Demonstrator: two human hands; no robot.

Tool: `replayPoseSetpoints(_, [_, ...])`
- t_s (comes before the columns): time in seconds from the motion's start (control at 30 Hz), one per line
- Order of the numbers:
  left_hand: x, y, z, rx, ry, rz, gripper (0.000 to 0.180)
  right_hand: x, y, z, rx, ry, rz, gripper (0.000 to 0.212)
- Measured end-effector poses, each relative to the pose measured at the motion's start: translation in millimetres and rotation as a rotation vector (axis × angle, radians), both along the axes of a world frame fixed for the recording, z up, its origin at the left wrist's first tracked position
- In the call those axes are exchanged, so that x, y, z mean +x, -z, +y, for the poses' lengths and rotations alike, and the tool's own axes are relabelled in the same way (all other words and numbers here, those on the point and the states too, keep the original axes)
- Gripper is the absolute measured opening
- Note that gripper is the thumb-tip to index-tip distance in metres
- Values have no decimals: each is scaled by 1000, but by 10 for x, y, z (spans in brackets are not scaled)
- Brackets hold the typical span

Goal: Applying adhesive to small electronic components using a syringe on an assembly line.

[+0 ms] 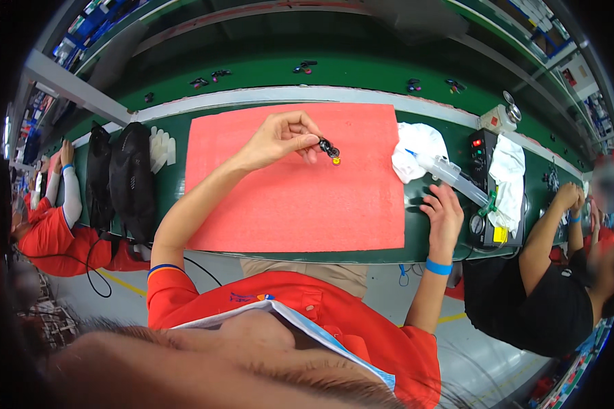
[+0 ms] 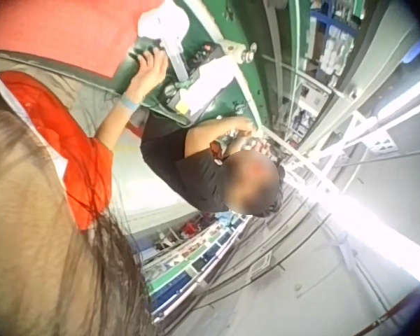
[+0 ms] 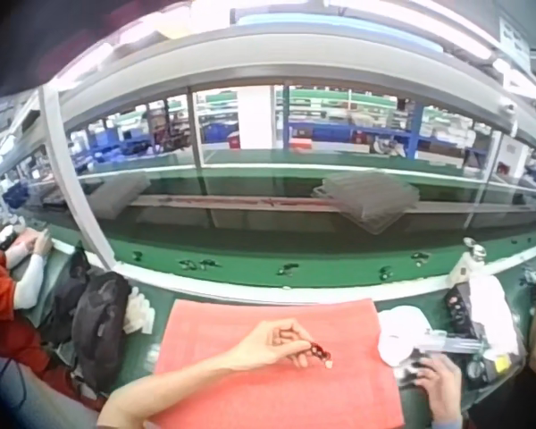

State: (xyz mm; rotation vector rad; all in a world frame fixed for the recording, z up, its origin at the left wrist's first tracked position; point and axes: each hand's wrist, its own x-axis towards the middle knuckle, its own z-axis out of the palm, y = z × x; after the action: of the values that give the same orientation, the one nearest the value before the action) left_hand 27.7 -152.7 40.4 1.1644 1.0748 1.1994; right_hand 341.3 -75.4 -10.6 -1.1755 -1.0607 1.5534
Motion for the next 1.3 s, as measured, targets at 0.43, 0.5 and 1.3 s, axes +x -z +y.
replayPoseSetpoints(0.43, [-1120, 463, 230, 45, -651, 143, 10, -56, -20, 333, 234, 299, -49, 33])
replayPoseSetpoints(0.5, [-1331, 518, 308, 61, -766, 299, 10, -9, -88, 360, 392, 353, -107, 35])
replayPoseSetpoints(1.3, [-2275, 432, 254, 224, -580, 1972, 9, -700, -358, 450, 35, -360, 739, 79])
